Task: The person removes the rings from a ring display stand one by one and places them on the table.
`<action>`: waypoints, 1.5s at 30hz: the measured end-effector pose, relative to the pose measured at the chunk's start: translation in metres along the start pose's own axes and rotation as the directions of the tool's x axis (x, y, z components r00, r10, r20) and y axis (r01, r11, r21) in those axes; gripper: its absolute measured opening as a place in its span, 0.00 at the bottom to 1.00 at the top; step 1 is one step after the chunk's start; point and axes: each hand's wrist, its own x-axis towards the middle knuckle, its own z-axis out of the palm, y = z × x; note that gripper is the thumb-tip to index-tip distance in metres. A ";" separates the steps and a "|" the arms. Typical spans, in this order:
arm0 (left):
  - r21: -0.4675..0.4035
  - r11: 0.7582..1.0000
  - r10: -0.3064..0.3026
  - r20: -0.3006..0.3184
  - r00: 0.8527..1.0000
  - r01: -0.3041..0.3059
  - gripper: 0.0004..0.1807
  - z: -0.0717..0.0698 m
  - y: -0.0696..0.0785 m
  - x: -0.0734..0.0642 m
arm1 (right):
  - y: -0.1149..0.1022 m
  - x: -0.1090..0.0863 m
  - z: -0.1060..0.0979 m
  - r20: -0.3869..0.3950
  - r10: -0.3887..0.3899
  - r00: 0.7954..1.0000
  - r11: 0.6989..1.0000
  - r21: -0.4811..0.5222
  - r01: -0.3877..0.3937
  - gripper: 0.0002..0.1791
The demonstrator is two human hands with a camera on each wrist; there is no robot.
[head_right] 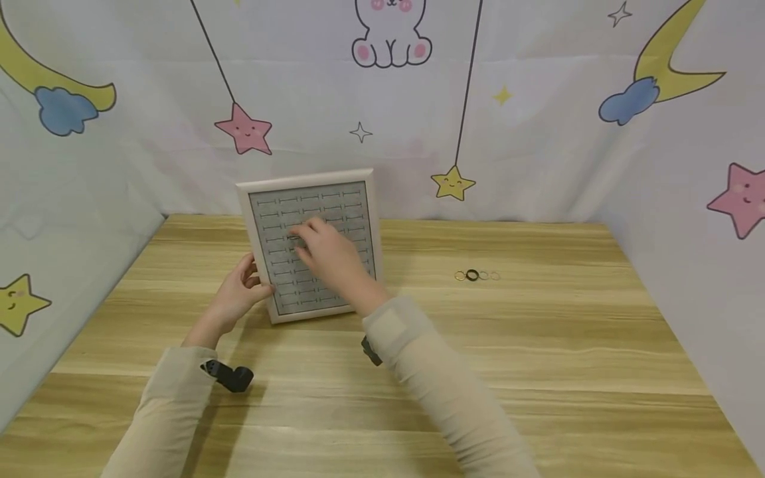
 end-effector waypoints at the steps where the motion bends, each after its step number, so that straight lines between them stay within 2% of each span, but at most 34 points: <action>1: 0.001 1.000 0.001 0.000 1.000 -0.001 0.46 0.000 0.000 0.000 | -0.001 0.000 0.001 0.004 -0.001 1.000 1.000 -0.012 0.002 0.17; 11: 0.001 1.000 0.013 0.001 1.000 -0.013 0.45 0.000 -0.001 0.000 | -0.003 0.002 0.009 -0.016 0.010 1.000 0.998 -0.066 -0.011 0.16; 22: -0.010 1.000 0.007 -0.007 1.000 -0.007 0.45 0.000 -0.001 0.002 | -0.004 0.004 0.011 -0.007 0.060 0.998 0.997 -0.047 -0.060 0.12; 30: -0.012 1.000 0.002 -0.011 1.000 -0.002 0.45 0.001 -0.002 0.002 | -0.003 0.004 0.010 0.009 0.082 0.997 0.997 -0.010 -0.082 0.10; 36: -0.002 1.000 -0.007 -0.015 1.000 0.007 0.45 0.001 -0.002 0.001 | 0.001 0.002 0.008 0.002 0.094 0.996 0.991 0.101 -0.094 0.09; 41: -0.004 1.000 -0.010 -0.018 1.000 0.010 0.45 0.002 -0.001 0.001 | 0.008 -0.001 0.005 -0.062 0.085 0.994 0.981 0.180 -0.073 0.09; 45: 0.002 1.000 -0.011 -0.018 1.000 0.011 0.46 0.002 -0.001 0.001 | 0.018 -0.003 0.002 -0.171 0.079 0.982 0.978 0.205 -0.043 0.09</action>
